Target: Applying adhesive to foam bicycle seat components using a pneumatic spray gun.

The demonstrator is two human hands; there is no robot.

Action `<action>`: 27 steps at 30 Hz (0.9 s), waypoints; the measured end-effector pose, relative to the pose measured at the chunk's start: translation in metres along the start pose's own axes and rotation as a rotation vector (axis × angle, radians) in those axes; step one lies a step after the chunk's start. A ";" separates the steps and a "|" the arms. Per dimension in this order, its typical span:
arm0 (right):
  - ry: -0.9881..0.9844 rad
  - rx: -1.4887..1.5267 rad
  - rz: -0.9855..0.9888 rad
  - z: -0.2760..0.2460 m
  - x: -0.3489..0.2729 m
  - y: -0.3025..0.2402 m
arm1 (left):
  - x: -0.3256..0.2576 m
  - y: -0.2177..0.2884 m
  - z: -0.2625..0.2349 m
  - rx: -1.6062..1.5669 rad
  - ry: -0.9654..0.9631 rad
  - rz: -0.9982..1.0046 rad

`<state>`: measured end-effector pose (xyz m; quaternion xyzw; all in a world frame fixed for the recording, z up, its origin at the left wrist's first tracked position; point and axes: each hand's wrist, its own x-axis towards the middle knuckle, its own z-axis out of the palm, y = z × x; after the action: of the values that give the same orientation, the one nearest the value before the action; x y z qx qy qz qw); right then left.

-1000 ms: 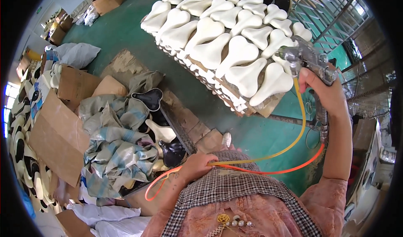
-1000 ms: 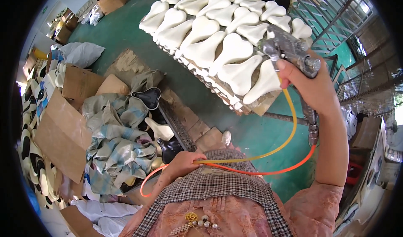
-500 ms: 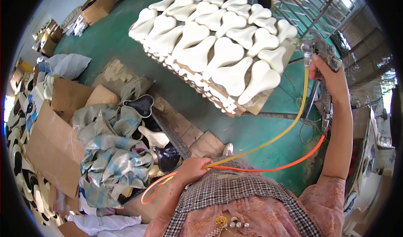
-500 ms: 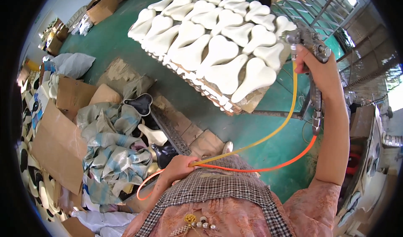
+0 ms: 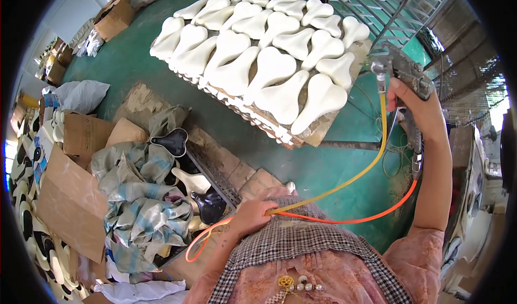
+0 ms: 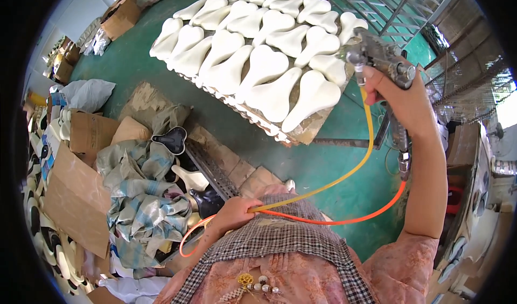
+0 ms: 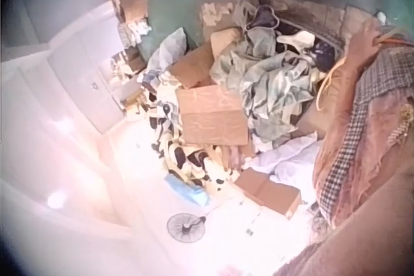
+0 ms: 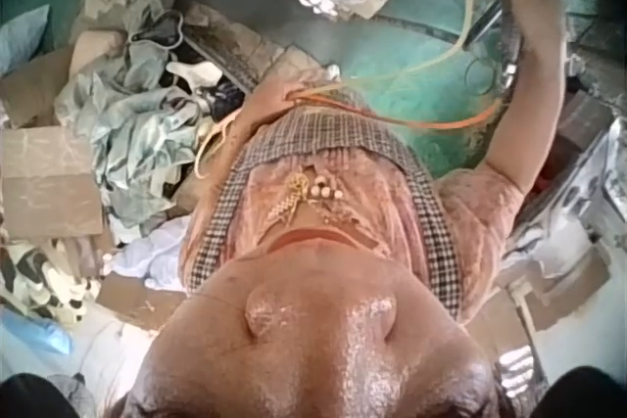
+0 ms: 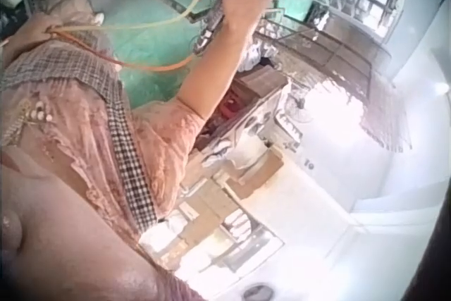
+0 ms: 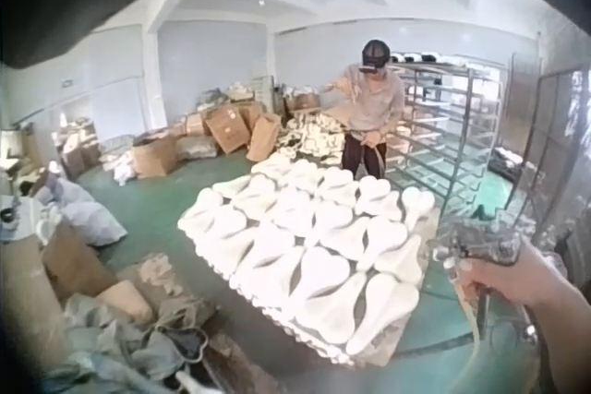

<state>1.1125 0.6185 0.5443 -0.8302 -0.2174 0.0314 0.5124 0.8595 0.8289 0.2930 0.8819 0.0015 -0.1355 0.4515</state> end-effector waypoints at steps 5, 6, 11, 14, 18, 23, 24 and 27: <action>0.005 -0.055 -0.016 -0.011 -0.006 0.005 | -0.006 0.007 -0.003 0.019 -0.077 -0.018; -0.033 -0.050 0.004 -0.011 -0.015 0.004 | -0.009 0.008 -0.004 0.025 -0.077 -0.020; -0.310 0.116 0.007 0.033 -0.065 -0.025 | -0.027 0.003 0.005 -0.001 -0.081 -0.010; -0.287 -0.015 -0.080 0.033 -0.070 -0.023 | -0.036 0.003 0.004 0.006 -0.079 0.040; -0.073 -0.098 -0.053 0.021 -0.067 -0.022 | -0.046 -0.005 0.004 0.027 -0.059 0.018; -0.181 0.008 -0.083 0.038 -0.093 -0.031 | -0.049 -0.008 -0.001 0.039 -0.075 -0.050; -0.168 -0.026 -0.082 0.035 -0.090 -0.030 | -0.048 -0.010 0.000 0.027 -0.074 -0.032; -0.076 -0.062 -0.076 0.003 -0.071 -0.010 | -0.041 -0.005 0.002 0.037 -0.105 0.009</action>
<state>1.0444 0.5973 0.5396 -0.8349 -0.2691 0.0367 0.4787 0.8191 0.8357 0.2977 0.8817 -0.0286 -0.1796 0.4354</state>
